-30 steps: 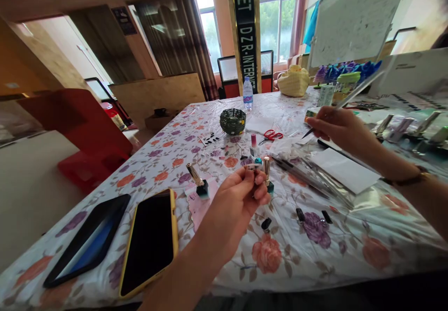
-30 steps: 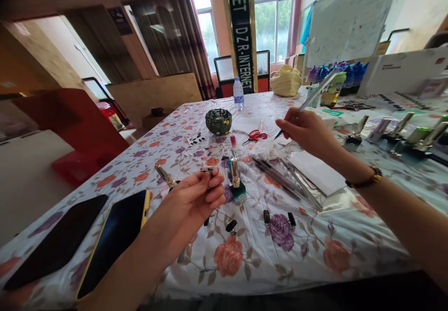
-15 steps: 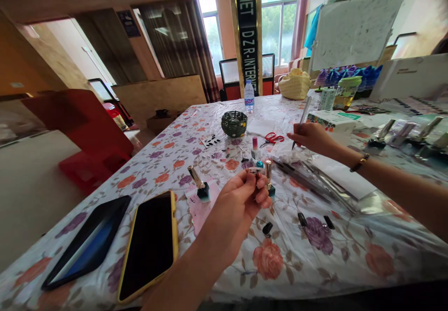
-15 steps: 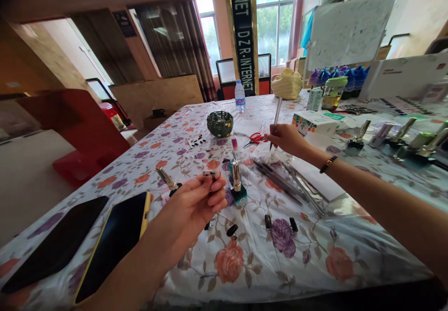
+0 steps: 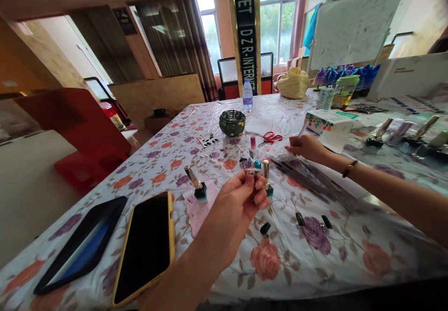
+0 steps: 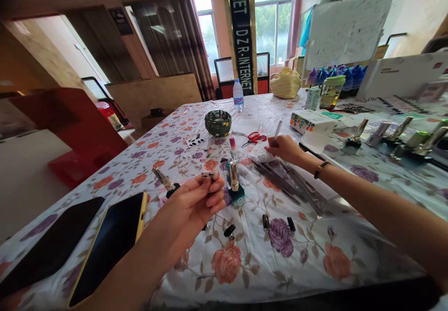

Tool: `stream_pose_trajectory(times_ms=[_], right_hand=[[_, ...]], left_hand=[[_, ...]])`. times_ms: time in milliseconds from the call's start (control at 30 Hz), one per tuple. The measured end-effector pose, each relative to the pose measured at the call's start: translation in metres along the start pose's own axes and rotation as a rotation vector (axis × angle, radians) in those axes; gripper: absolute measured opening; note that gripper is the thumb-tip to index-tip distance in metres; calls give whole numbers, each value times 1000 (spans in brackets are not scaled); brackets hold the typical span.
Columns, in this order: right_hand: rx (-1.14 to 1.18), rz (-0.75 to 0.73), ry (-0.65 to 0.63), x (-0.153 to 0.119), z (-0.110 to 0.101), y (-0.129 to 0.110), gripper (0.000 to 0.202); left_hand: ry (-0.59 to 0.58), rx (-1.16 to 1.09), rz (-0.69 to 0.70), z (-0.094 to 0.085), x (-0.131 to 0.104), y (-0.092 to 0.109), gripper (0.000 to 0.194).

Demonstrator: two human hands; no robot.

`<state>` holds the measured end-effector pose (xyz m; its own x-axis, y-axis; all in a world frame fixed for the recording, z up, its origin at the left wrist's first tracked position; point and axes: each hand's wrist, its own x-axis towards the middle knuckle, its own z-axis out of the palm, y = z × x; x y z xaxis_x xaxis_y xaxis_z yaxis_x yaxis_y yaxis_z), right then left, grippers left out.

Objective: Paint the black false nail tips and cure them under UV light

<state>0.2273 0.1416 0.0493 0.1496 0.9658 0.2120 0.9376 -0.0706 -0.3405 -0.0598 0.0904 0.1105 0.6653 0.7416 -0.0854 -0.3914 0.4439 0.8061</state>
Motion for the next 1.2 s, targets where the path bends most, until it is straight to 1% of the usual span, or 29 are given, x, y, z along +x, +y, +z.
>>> stream_pose_trajectory(times_ms=[300,567,667,867,933,1000,1067,1200], right_hand=[[8,56,-47,8,-5,8,27],[16,88,-50,11,-3,6,28],[9,97,-13,11,-12,6,27],[24,101,123,4,-44,14,26],[44,84,144,2,-48,13,29],[65,63,149,0,-48,11,31],[86,43,126,0,-44,8,31],[118,14,0,2,-26,1,27]], left_hand=[[6,9,-11,0,0,-2,13],[8,5,-13,0,1,-1,14],[7,9,-13,0,0,-1,14],[8,19,-15,2,-2,-1,14],[6,13,-10,2,-2,-1,14],[10,12,-11,3,-2,-2,14],[13,13,-14,3,-1,-2,14],[-3,11,-9,2,-1,-2,13]])
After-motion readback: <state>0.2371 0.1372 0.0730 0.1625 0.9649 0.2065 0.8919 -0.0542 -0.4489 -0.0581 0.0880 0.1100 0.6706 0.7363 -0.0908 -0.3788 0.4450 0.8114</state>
